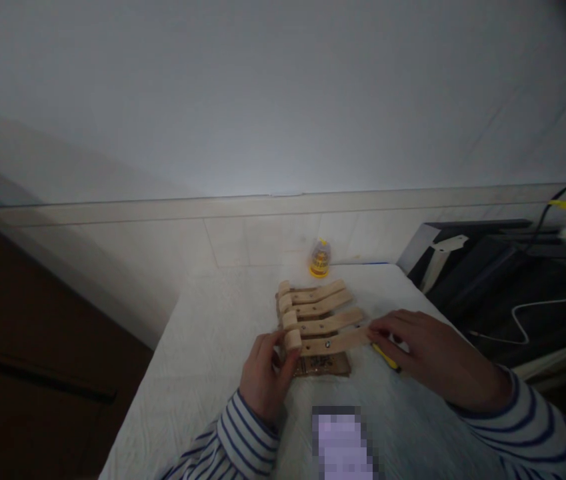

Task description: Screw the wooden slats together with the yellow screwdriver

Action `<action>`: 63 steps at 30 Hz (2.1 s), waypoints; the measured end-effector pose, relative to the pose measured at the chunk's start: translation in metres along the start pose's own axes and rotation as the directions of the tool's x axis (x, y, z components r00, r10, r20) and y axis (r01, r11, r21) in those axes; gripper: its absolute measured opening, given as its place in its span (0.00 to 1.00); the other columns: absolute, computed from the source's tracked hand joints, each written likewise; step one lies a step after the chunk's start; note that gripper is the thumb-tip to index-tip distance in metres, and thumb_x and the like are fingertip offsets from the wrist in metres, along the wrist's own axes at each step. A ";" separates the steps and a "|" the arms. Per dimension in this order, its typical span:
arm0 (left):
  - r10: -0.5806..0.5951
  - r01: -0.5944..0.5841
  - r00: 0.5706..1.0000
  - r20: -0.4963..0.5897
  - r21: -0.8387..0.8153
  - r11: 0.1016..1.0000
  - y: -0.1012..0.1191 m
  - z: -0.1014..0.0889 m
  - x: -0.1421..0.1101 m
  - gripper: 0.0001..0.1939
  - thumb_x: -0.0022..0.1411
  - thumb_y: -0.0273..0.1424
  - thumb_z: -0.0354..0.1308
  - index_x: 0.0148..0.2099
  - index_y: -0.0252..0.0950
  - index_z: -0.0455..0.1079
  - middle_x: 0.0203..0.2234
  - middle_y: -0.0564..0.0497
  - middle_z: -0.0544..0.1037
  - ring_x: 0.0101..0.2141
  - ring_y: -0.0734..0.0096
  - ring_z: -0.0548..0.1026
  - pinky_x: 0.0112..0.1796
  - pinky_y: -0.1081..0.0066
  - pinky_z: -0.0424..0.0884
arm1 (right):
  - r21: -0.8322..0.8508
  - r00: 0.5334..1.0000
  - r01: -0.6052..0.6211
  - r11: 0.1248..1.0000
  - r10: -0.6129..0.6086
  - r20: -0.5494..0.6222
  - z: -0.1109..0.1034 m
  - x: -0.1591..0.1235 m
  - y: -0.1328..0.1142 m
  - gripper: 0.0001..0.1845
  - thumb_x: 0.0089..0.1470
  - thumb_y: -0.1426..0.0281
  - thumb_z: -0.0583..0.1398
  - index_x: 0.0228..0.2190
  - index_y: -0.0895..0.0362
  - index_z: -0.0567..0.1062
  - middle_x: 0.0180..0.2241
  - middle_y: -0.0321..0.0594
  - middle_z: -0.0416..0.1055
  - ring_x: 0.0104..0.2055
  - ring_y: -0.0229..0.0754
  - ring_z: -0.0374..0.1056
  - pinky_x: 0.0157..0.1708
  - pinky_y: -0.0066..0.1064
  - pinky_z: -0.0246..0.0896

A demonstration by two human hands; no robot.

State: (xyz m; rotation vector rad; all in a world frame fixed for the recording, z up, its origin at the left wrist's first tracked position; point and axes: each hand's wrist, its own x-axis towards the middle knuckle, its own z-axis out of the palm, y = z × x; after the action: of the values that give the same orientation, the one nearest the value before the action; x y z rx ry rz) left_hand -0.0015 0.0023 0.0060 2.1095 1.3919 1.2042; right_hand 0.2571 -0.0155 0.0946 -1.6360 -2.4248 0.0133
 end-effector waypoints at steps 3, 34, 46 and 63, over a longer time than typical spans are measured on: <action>0.043 -0.042 0.997 -0.060 0.024 0.999 0.003 -0.003 -0.001 0.14 0.59 0.33 0.55 0.46 0.34 0.63 0.31 0.51 0.70 0.21 0.78 0.69 0.24 0.74 0.70 | 0.074 0.995 -0.103 0.992 0.103 0.004 0.002 -0.017 0.012 0.17 0.58 0.62 0.48 0.35 0.55 0.74 0.34 0.42 0.73 0.34 0.43 0.68 0.35 0.35 0.62; 0.360 -0.386 0.922 0.142 0.281 0.879 0.034 0.016 -0.015 0.11 0.63 0.28 0.49 0.44 0.33 0.70 0.36 0.44 0.76 0.34 0.64 0.76 0.33 0.66 0.76 | 0.105 0.931 -0.352 0.930 0.337 0.138 0.049 -0.059 0.022 0.19 0.55 0.58 0.50 0.36 0.58 0.73 0.36 0.46 0.73 0.37 0.47 0.70 0.33 0.34 0.61; 0.518 -0.636 0.772 0.369 0.451 0.627 0.028 0.019 -0.020 0.18 0.64 0.22 0.40 0.53 0.21 0.63 0.49 0.34 0.70 0.52 0.56 0.66 0.48 0.60 0.68 | 0.126 0.918 -0.391 0.912 0.376 0.127 0.060 -0.061 0.028 0.19 0.54 0.58 0.51 0.38 0.58 0.72 0.37 0.45 0.73 0.38 0.47 0.69 0.33 0.33 0.61; 0.490 -0.561 0.824 0.284 0.533 0.634 0.025 0.023 -0.021 0.21 0.66 0.25 0.35 0.49 0.25 0.69 0.46 0.41 0.74 0.47 0.58 0.69 0.46 0.62 0.67 | 0.165 0.896 -0.442 0.882 0.425 0.131 0.069 -0.065 0.033 0.22 0.54 0.57 0.51 0.43 0.57 0.71 0.36 0.42 0.74 0.37 0.46 0.70 0.35 0.34 0.63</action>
State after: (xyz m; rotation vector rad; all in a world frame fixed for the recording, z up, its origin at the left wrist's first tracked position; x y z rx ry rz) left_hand 0.0281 -0.0241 -0.0008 3.1570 1.2382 0.8394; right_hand 0.2981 -0.0552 0.0119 -2.0824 -1.9837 0.3880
